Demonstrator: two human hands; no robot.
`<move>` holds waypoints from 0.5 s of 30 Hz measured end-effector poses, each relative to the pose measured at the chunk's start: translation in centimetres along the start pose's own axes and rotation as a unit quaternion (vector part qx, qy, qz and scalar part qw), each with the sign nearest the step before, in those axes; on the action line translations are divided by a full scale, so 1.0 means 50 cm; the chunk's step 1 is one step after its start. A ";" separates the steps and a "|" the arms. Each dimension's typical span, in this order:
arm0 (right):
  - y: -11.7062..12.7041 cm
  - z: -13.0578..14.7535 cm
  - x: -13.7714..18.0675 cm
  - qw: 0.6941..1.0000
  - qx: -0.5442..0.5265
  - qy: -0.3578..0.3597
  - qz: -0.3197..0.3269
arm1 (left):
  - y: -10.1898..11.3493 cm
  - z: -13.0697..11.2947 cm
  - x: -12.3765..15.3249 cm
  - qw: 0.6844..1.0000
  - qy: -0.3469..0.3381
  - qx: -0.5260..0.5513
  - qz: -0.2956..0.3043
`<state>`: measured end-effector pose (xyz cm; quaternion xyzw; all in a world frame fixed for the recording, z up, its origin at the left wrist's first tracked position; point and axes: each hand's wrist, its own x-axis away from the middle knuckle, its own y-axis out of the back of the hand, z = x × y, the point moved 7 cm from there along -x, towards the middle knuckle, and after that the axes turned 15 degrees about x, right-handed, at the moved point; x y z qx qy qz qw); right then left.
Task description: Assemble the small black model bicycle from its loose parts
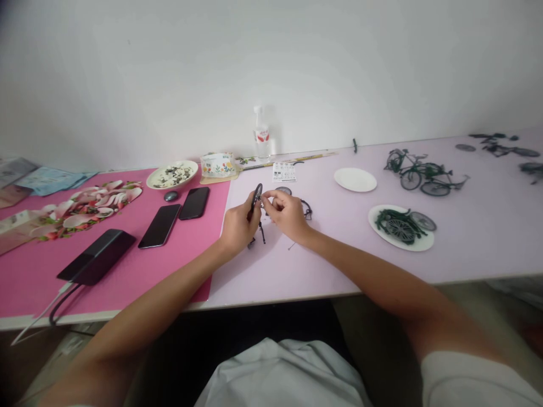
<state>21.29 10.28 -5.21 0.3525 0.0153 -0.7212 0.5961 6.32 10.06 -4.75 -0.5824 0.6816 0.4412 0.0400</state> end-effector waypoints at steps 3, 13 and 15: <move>-0.005 -0.004 0.001 0.999 -0.033 -0.034 0.015 | -0.002 0.004 0.001 1.000 -0.013 -0.016 -0.007; -0.010 -0.002 0.005 0.994 -0.069 -0.074 0.038 | -0.005 0.008 0.004 0.999 -0.028 -0.021 -0.019; -0.011 -0.001 0.005 0.994 -0.071 -0.076 0.040 | -0.005 0.008 0.004 0.999 -0.028 -0.026 -0.019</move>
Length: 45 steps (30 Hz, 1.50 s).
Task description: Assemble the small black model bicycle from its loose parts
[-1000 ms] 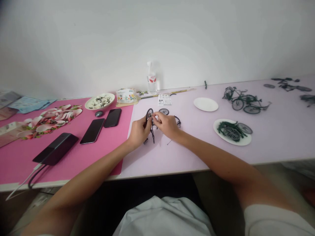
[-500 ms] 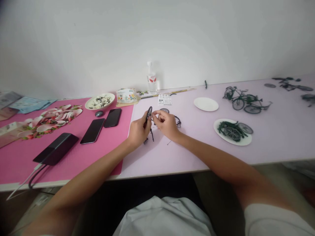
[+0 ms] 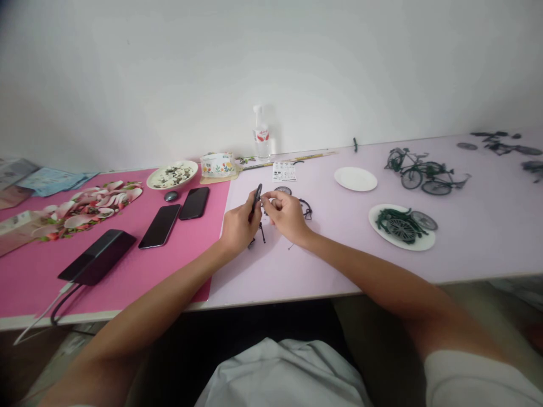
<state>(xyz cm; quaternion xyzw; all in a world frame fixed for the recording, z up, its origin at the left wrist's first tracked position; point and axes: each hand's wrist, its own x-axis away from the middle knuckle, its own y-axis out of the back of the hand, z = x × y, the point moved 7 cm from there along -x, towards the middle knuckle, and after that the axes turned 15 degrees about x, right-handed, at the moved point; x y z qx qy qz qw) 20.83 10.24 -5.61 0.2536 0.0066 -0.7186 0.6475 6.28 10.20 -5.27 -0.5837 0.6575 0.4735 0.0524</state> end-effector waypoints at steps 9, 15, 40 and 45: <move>0.025 0.019 -0.001 0.968 0.157 0.166 -0.099 | 0.005 -0.007 -0.004 1.000 0.010 0.016 0.003; 0.033 0.044 0.000 0.859 0.324 0.365 -0.156 | 0.011 -0.024 -0.011 0.996 0.027 0.083 0.010; 0.020 0.013 -0.007 0.961 0.193 0.183 -0.070 | 0.008 -0.013 -0.011 0.977 0.085 0.196 -0.001; 0.040 0.025 -0.015 0.953 0.213 0.189 -0.104 | -0.003 0.008 -0.015 0.934 0.135 0.331 -0.004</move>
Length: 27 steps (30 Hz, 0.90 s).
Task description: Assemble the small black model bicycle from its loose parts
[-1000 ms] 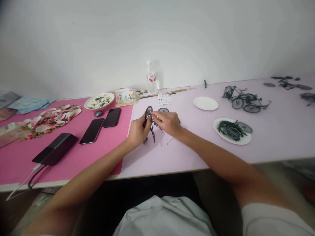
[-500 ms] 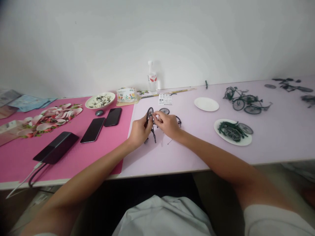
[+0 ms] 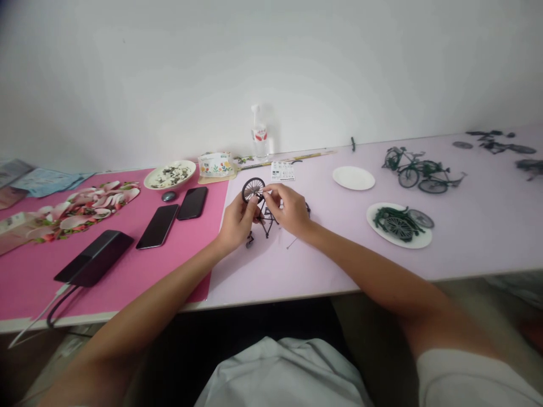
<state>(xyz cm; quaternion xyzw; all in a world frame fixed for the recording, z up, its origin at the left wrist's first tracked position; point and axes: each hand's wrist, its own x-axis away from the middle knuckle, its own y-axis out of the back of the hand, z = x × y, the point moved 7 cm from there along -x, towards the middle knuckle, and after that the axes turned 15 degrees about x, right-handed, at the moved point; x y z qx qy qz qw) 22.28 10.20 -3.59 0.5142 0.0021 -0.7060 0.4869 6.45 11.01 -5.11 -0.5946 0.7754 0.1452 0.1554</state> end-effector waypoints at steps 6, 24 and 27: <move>0.014 -0.020 -0.007 0.998 -0.003 -0.012 -0.063 | 0.004 0.031 -0.019 0.991 0.008 0.130 0.001; -0.048 -0.039 0.016 0.957 -0.224 -0.163 0.081 | 0.039 0.037 -0.035 0.969 0.033 0.239 -0.048; -0.050 -0.033 0.017 0.957 -0.227 -0.155 0.095 | 0.047 0.045 -0.040 0.967 0.044 0.247 -0.052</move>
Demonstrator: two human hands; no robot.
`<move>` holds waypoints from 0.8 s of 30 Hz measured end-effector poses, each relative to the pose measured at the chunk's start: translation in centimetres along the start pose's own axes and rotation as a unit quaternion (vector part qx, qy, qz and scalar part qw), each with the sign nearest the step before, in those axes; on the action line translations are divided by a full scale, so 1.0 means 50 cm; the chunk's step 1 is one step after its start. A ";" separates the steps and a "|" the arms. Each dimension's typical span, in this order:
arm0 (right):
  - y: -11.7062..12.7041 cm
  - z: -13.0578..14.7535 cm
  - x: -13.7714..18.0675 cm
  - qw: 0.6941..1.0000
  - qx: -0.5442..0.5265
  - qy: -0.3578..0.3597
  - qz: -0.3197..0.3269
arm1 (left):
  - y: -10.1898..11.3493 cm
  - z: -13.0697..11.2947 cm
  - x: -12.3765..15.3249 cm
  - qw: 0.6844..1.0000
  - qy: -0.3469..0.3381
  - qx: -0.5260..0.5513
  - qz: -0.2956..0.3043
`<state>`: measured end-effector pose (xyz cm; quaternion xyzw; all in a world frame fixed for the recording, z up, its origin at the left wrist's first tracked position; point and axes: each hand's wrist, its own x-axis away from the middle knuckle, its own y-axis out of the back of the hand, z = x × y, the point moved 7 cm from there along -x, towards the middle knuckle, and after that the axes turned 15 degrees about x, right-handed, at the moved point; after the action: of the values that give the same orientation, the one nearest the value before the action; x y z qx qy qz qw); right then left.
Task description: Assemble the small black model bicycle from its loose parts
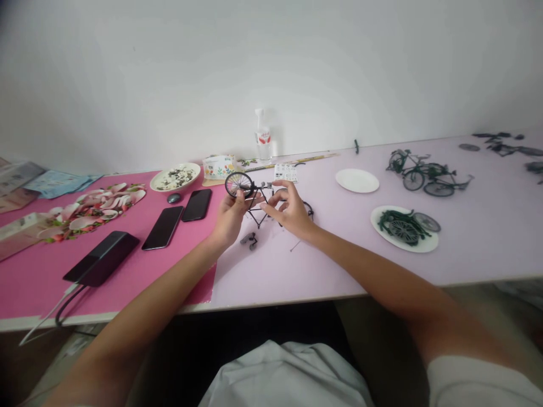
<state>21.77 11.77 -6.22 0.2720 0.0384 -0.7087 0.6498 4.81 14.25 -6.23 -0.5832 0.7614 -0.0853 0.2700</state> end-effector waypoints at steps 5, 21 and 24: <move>0.001 -0.001 -0.002 1.000 -0.021 -0.017 -0.004 | 0.003 -0.004 -0.004 1.000 0.004 0.006 -0.001; 0.017 -0.031 -0.014 0.999 0.010 -0.002 -0.049 | 0.021 -0.025 -0.009 0.997 -0.029 -0.044 -0.052; 0.021 -0.039 -0.021 0.998 0.008 0.007 -0.055 | 0.027 -0.026 -0.009 0.995 -0.018 -0.052 -0.082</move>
<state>23.43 13.32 -7.09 0.2795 0.0519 -0.7415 0.6077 3.09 14.83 -5.61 -0.6585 0.7093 -0.0569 0.2451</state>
